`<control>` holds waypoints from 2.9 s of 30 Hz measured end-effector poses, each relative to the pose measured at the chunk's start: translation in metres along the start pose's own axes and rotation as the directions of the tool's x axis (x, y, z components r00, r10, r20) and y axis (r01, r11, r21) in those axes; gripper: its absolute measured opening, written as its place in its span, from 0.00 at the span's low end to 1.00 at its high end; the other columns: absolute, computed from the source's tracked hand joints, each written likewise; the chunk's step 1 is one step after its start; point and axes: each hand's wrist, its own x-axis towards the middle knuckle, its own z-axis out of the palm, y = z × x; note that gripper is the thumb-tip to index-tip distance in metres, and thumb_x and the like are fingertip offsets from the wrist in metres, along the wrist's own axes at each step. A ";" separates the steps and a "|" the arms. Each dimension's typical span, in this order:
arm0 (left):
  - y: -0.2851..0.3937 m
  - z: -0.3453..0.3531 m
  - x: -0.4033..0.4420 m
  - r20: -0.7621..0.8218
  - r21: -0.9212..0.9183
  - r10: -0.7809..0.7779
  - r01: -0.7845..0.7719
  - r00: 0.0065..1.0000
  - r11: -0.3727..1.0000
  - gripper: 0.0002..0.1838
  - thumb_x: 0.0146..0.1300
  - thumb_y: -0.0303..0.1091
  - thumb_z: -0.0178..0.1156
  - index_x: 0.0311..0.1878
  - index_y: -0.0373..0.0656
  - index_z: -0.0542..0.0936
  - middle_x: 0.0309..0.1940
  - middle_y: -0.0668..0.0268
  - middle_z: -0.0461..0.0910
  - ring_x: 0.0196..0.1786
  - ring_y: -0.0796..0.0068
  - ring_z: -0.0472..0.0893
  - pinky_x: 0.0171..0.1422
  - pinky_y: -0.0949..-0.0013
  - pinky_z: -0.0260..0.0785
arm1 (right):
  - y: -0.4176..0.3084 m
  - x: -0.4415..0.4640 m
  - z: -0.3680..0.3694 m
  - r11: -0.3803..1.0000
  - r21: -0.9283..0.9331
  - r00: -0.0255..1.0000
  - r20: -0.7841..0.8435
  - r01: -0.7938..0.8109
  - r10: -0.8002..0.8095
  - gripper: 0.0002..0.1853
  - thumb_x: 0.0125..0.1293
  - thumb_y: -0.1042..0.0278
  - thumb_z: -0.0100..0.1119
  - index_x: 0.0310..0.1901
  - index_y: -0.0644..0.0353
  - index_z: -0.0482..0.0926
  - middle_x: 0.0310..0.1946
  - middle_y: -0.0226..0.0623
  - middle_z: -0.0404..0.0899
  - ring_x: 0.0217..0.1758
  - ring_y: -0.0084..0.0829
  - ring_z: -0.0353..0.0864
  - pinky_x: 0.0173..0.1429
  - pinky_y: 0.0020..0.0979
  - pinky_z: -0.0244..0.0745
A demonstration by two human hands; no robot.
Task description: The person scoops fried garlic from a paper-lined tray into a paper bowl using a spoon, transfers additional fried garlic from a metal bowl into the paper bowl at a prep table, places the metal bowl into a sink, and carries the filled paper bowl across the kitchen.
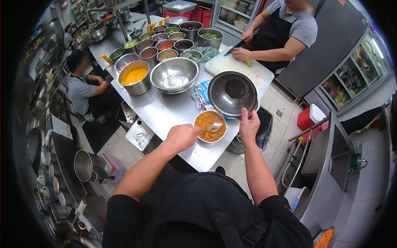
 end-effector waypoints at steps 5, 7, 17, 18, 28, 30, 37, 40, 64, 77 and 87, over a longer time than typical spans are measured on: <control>-0.010 0.006 0.013 0.038 0.016 -0.102 0.102 0.994 0.995 0.16 0.66 0.33 0.52 0.53 0.52 0.83 0.35 0.55 0.83 0.42 0.54 0.84 0.46 0.51 0.76 | 0.003 -0.003 -0.001 1.000 0.000 1.000 -0.007 0.007 -0.007 0.09 0.74 0.66 0.58 0.40 0.63 0.80 0.33 0.29 0.82 0.32 0.17 0.79 0.39 0.26 0.82; -0.009 0.002 0.013 0.040 0.023 -0.098 0.097 0.994 0.995 0.16 0.66 0.33 0.51 0.54 0.52 0.83 0.35 0.55 0.83 0.42 0.54 0.83 0.46 0.51 0.76 | -0.001 -0.003 -0.003 1.000 -0.021 1.000 -0.003 -0.004 0.004 0.09 0.74 0.65 0.58 0.40 0.63 0.80 0.33 0.29 0.82 0.32 0.17 0.80 0.40 0.26 0.82; -0.021 0.009 -0.008 0.025 -0.017 -0.214 0.215 0.976 0.977 0.17 0.66 0.33 0.50 0.55 0.49 0.81 0.37 0.53 0.84 0.44 0.53 0.83 0.50 0.52 0.76 | -0.011 -0.005 -0.005 0.999 0.009 0.999 -0.013 -0.035 0.035 0.08 0.73 0.67 0.59 0.38 0.63 0.79 0.31 0.27 0.80 0.31 0.17 0.77 0.38 0.24 0.76; -0.018 0.005 -0.010 0.005 -0.024 -0.207 0.207 0.978 0.978 0.17 0.66 0.33 0.50 0.54 0.49 0.82 0.37 0.54 0.84 0.43 0.53 0.83 0.49 0.51 0.76 | -0.011 -0.005 -0.003 0.999 0.024 1.000 -0.017 -0.026 0.026 0.09 0.72 0.67 0.59 0.37 0.63 0.79 0.30 0.27 0.79 0.31 0.17 0.77 0.37 0.24 0.76; -0.005 -0.009 -0.030 -0.001 0.033 -0.141 0.140 0.990 0.990 0.16 0.67 0.35 0.50 0.52 0.54 0.84 0.32 0.57 0.83 0.37 0.52 0.84 0.41 0.50 0.77 | -0.010 -0.006 -0.004 0.995 -0.097 0.999 -0.048 0.005 -0.010 0.12 0.70 0.62 0.62 0.35 0.64 0.79 0.24 0.31 0.80 0.28 0.18 0.77 0.34 0.27 0.72; -0.003 -0.007 -0.031 -0.008 0.021 -0.084 0.084 0.996 0.996 0.16 0.67 0.34 0.50 0.53 0.54 0.84 0.33 0.56 0.82 0.37 0.53 0.84 0.40 0.50 0.76 | -0.009 -0.006 -0.004 1.000 -0.005 0.999 -0.046 0.009 -0.009 0.11 0.71 0.63 0.62 0.37 0.63 0.80 0.25 0.29 0.80 0.28 0.18 0.77 0.35 0.25 0.73; -0.008 0.004 -0.032 0.003 0.140 -0.003 0.002 1.000 0.990 0.18 0.65 0.30 0.50 0.54 0.56 0.83 0.31 0.58 0.80 0.35 0.54 0.84 0.38 0.53 0.76 | -0.014 -0.013 -0.018 0.994 -0.107 0.998 -0.063 -0.018 0.011 0.14 0.71 0.64 0.61 0.30 0.63 0.75 0.24 0.28 0.78 0.27 0.17 0.75 0.34 0.25 0.74; -0.008 0.002 -0.026 0.045 0.147 0.039 -0.045 0.998 0.988 0.18 0.64 0.30 0.50 0.54 0.55 0.83 0.31 0.58 0.79 0.35 0.54 0.83 0.37 0.52 0.76 | -0.011 -0.014 -0.018 0.999 0.020 0.995 -0.089 -0.039 0.040 0.13 0.72 0.65 0.60 0.31 0.62 0.75 0.25 0.29 0.78 0.27 0.17 0.75 0.33 0.24 0.75; 0.022 -0.004 -0.006 -0.002 0.038 -0.377 0.377 0.926 0.926 0.18 0.66 0.29 0.47 0.55 0.50 0.81 0.37 0.52 0.82 0.43 0.51 0.83 0.48 0.51 0.76 | 0.010 0.018 -0.045 0.991 0.065 0.991 0.073 -0.117 0.112 0.15 0.72 0.62 0.61 0.29 0.61 0.73 0.26 0.29 0.77 0.29 0.18 0.76 0.37 0.25 0.78; 0.069 0.035 -0.037 -0.177 -0.079 -0.626 0.623 0.759 0.778 0.16 0.68 0.31 0.49 0.55 0.48 0.81 0.35 0.50 0.82 0.41 0.47 0.82 0.47 0.50 0.75 | 0.048 0.034 -0.062 0.984 0.076 0.943 0.306 -0.162 0.131 0.11 0.74 0.62 0.58 0.40 0.62 0.78 0.34 0.29 0.80 0.33 0.20 0.80 0.40 0.27 0.82; 0.111 0.031 -0.014 -0.126 0.015 -0.597 0.603 0.793 0.798 0.14 0.66 0.31 0.48 0.51 0.48 0.79 0.36 0.53 0.81 0.40 0.50 0.84 0.43 0.49 0.77 | 0.045 0.047 -0.068 0.960 0.170 0.950 0.261 -0.222 0.173 0.12 0.72 0.64 0.61 0.34 0.63 0.77 0.26 0.28 0.78 0.27 0.17 0.74 0.33 0.23 0.70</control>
